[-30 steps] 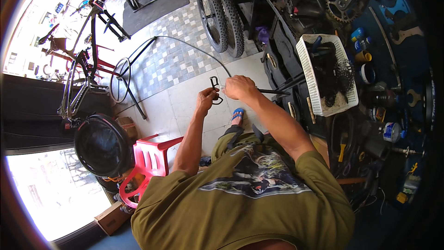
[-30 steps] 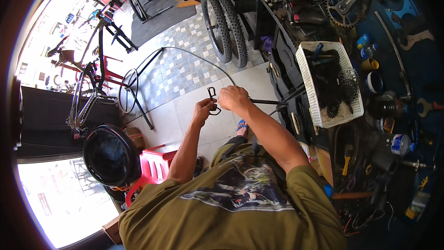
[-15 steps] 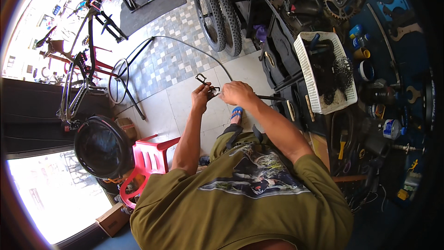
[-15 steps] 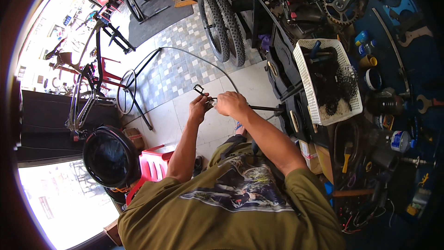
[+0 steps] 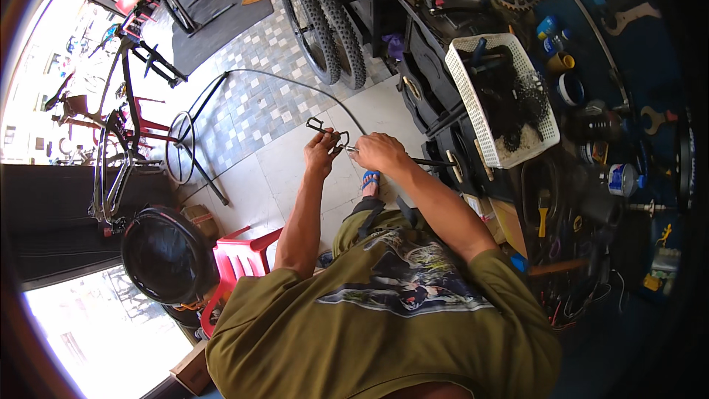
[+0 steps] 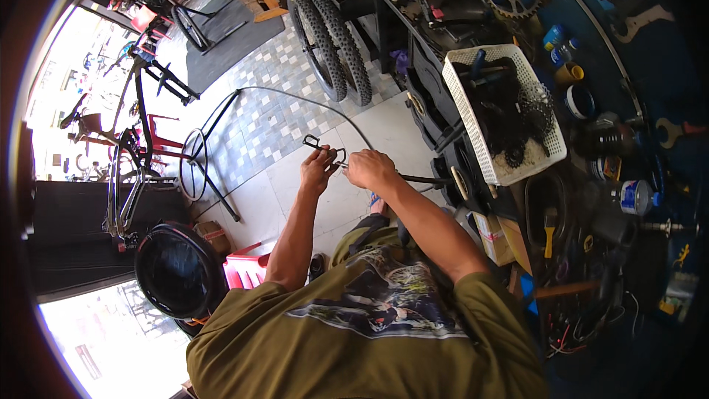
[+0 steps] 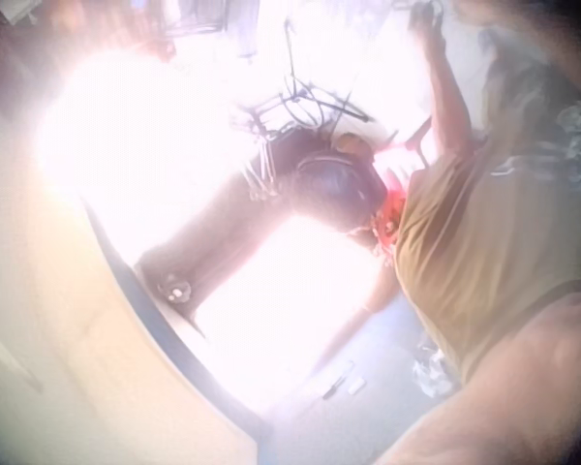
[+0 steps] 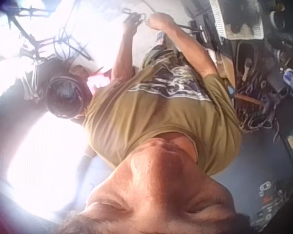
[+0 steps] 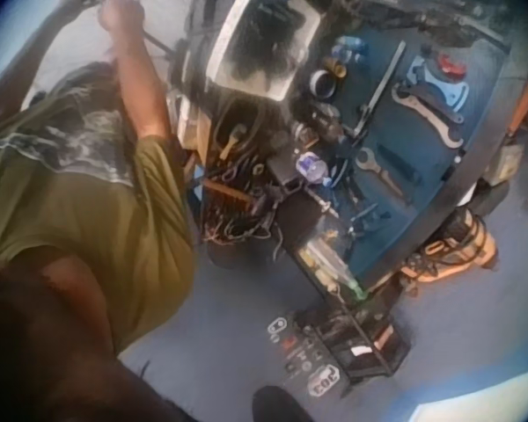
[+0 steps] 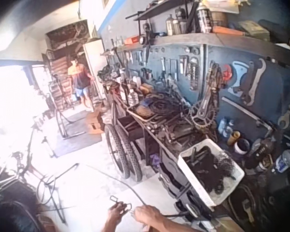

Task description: The person uses a handheld air nozzle to blow air across bicycle gears and a crankset, moving the parts to expose different surfaces. The person holds each part by hand and rotates it while directing the air stream, then places the parts back into a white basket.

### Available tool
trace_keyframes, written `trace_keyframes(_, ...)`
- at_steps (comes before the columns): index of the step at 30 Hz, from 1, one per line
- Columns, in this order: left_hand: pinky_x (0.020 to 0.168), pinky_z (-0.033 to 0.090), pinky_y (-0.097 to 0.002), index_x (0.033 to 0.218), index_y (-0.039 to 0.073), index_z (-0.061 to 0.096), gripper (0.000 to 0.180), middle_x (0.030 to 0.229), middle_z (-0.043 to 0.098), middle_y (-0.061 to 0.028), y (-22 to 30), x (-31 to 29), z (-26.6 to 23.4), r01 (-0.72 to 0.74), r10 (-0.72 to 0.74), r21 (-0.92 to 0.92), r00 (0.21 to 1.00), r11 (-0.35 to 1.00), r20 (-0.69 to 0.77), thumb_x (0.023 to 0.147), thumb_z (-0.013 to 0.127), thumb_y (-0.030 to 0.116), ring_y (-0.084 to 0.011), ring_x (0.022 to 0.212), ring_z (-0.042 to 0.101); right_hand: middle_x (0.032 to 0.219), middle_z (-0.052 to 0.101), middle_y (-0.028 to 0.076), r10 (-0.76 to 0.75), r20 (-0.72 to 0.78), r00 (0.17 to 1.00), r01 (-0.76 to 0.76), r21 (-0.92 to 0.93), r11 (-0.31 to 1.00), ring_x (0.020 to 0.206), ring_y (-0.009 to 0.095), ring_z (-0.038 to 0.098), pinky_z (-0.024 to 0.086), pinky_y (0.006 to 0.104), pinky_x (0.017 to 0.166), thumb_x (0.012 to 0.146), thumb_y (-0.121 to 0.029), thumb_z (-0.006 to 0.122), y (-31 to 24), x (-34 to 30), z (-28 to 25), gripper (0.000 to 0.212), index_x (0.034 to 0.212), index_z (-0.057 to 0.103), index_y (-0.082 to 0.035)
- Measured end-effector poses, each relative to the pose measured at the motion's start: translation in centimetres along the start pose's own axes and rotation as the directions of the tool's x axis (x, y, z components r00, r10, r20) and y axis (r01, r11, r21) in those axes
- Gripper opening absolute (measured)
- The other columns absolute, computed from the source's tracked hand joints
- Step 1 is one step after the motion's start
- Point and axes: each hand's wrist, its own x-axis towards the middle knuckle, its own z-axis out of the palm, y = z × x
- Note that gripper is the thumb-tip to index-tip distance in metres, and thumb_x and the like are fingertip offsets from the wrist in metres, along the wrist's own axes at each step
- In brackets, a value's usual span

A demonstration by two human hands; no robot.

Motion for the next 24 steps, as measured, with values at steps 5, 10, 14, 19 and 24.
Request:
trace_keyframes(5, 0.089, 0.058, -0.0434, 0.123, 0.007, 0.065, 0.021, 0.119, 0.071, -0.0095, -0.7, 0.3, 1.8, -0.008, 0.009, -0.011, 0.998, 1.0, 0.066, 0.107, 0.061, 0.018, -0.0222, 0.112, 0.069, 0.115, 0.075, 0.018, 0.035, -0.005, 0.999, -0.035, -0.018, 0.999, 0.111, 0.037, 0.07, 0.055, 0.0472, 0.099, 0.098, -0.043, 0.064, 0.8, -1.1, -0.2, 0.038, 0.109, 0.078, -0.009)
trace_keyframes(10, 0.089, 0.059, -0.0452, 0.122, 0.006, 0.065, 0.02, 0.115, 0.072, -0.0086, -0.6, 0.4, 3.1, -0.02, 0.018, 0.033, 0.997, 0.999, 0.071, 0.107, 0.061, 0.018, -0.0215, 0.108, 0.07, 0.112, 0.075, 0.019, -0.014, -0.124, 0.992, 0.011, -0.018, 1.0, 0.11, 0.037, 0.071, 0.056, 0.0479, 0.096, 0.098, -0.043, 0.064, 2.0, -1.5, 0.2, 0.04, 0.106, 0.077, -0.006)
trace_keyframes(14, 0.09, 0.06, -0.0459, 0.122, 0.005, 0.064, 0.02, 0.114, 0.071, -0.009, -0.8, 0.4, 3.5, -0.002, -0.001, 0.038, 0.997, 0.999, 0.071, 0.107, 0.059, 0.017, -0.0215, 0.107, 0.07, 0.11, 0.076, 0.019, 0.052, -0.087, 0.995, -0.051, 0.016, 0.999, 0.109, 0.037, 0.071, 0.056, 0.048, 0.096, 0.099, -0.042, 0.064, 2.2, -1.6, -0.8, 0.039, 0.106, 0.076, -0.005)
trace_keyframes(19, 0.091, 0.061, -0.0458, 0.121, 0.004, 0.064, 0.019, 0.113, 0.071, -0.0097, -1.2, 0.0, 4.1, -0.015, 0.013, 0.027, 0.997, 1.0, 0.081, 0.107, 0.059, 0.017, -0.0211, 0.106, 0.07, 0.107, 0.076, 0.019, 0.029, -0.089, 0.996, -0.028, 0.017, 0.999, 0.108, 0.037, 0.071, 0.056, 0.0485, 0.095, 0.099, -0.041, 0.064, 3.0, -2.4, -1.4, 0.039, 0.105, 0.076, -0.004)
trace_keyframes(24, 0.09, 0.062, -0.046, 0.121, 0.004, 0.063, 0.019, 0.113, 0.071, -0.0102, -1.3, -0.1, 4.7, -0.007, 0.002, 0.05, 0.995, 0.999, 0.103, 0.107, 0.058, 0.016, -0.0211, 0.105, 0.07, 0.111, 0.075, 0.02, 0.105, -0.032, 0.994, -0.104, 0.029, 0.994, 0.11, 0.037, 0.071, 0.056, 0.0483, 0.096, 0.099, -0.042, 0.063, 4.9, -3.0, -2.2, 0.04, 0.109, 0.077, -0.006)
